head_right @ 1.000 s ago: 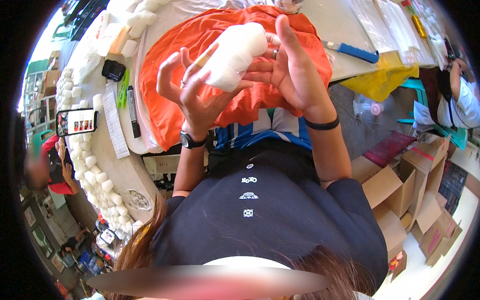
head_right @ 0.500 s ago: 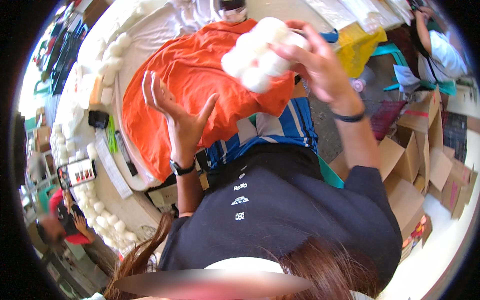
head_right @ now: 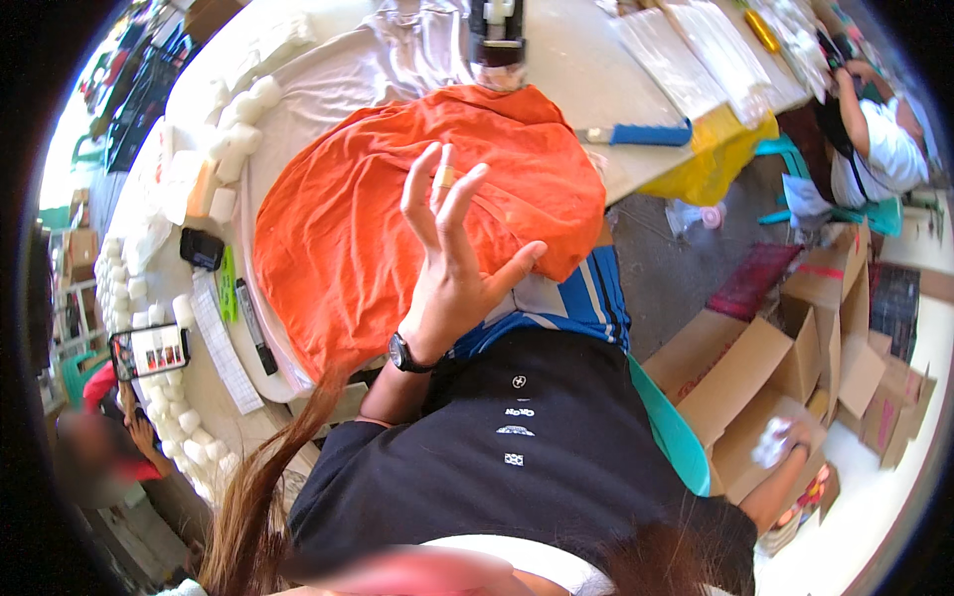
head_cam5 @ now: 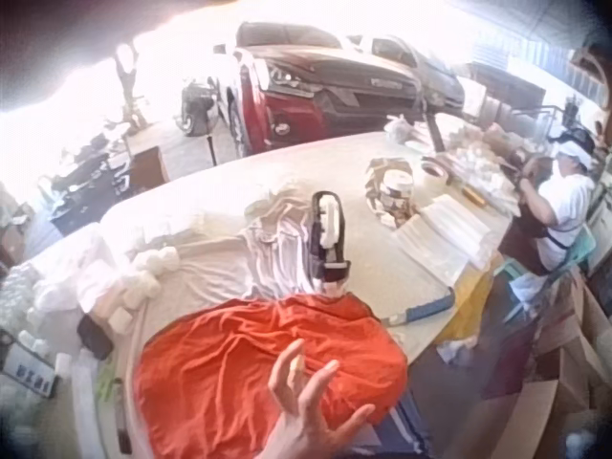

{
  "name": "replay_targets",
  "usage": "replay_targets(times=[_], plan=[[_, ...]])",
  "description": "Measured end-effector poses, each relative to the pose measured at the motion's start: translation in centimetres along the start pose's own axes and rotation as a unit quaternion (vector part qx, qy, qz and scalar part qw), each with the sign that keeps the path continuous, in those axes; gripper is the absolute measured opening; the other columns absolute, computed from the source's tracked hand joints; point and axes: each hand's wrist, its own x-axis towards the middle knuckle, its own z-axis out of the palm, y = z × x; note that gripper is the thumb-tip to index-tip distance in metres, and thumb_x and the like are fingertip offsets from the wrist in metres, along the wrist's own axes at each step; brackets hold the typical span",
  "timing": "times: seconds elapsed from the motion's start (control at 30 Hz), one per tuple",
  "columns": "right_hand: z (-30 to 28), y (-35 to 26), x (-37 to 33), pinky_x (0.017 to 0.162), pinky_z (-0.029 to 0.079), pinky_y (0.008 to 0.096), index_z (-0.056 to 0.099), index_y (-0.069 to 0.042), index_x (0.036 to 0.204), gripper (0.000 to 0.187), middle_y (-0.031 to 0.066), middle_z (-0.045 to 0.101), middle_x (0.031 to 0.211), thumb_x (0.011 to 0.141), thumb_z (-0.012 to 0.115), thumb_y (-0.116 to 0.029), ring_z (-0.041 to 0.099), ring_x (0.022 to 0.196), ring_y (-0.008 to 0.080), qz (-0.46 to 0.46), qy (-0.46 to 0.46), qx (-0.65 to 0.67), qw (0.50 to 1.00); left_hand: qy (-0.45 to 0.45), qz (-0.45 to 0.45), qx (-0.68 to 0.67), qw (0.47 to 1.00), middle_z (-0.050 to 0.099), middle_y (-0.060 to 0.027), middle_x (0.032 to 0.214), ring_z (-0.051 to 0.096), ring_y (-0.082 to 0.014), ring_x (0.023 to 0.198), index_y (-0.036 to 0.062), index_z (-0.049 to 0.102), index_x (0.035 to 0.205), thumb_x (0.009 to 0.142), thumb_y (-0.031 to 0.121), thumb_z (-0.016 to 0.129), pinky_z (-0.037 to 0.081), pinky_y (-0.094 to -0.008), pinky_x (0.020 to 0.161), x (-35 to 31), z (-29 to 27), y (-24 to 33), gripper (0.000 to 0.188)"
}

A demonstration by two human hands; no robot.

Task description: The person assembles small white cylindrical candies by hand, pressing them together to form a cluster. The person then places the cluster into a clear plastic bag and seals it.

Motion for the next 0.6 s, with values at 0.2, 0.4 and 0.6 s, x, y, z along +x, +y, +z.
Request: replay_targets(times=[0.2,0.4,0.6], plan=[[0.6,-2.0,0.4,0.095,0.05,0.0485,0.048,0.003,0.138,0.051,0.0282,0.059,0.131,0.09,0.064,-0.006,0.059,0.117,0.0436,-0.008,0.023,0.035,0.999,0.061,-0.044,-0.21,0.975,0.033,-0.0221,0.144,0.043,-0.0385,0.137,0.0031,0.051,0.134,0.091,0.01,0.067,0.04,-0.0519,0.11,0.4,-2.2,2.2,0.046],[-1.6,-0.3,0.9,0.099,0.05,0.0469,0.048,0.005,0.138,0.048,0.0275,0.059,0.133,0.093,0.062,-0.005,0.059,0.12,0.0416,-0.05,0.129,0.082,0.987,-0.099,0.079,-0.676,0.726,0.045,-0.0196,0.132,0.045,-0.0319,0.125,0.0008,0.061,0.125,0.1,0.039,0.04,0.036,-0.0431,0.107,1.3,-4.9,8.0,0.051],[-13.7,-9.6,-5.0,0.102,0.05,0.0454,0.047,0.007,0.138,0.045,0.0267,0.058,0.135,0.096,0.059,-0.004,0.059,0.122,0.0395,-0.256,0.357,0.275,0.855,-0.204,0.145,-0.693,0.676,0.046,-0.0204,0.132,0.045,-0.0338,0.121,0.0031,0.068,0.113,0.105,0.061,0.017,0.036,-0.045,0.105,1.6,-0.8,13.9,0.078]])
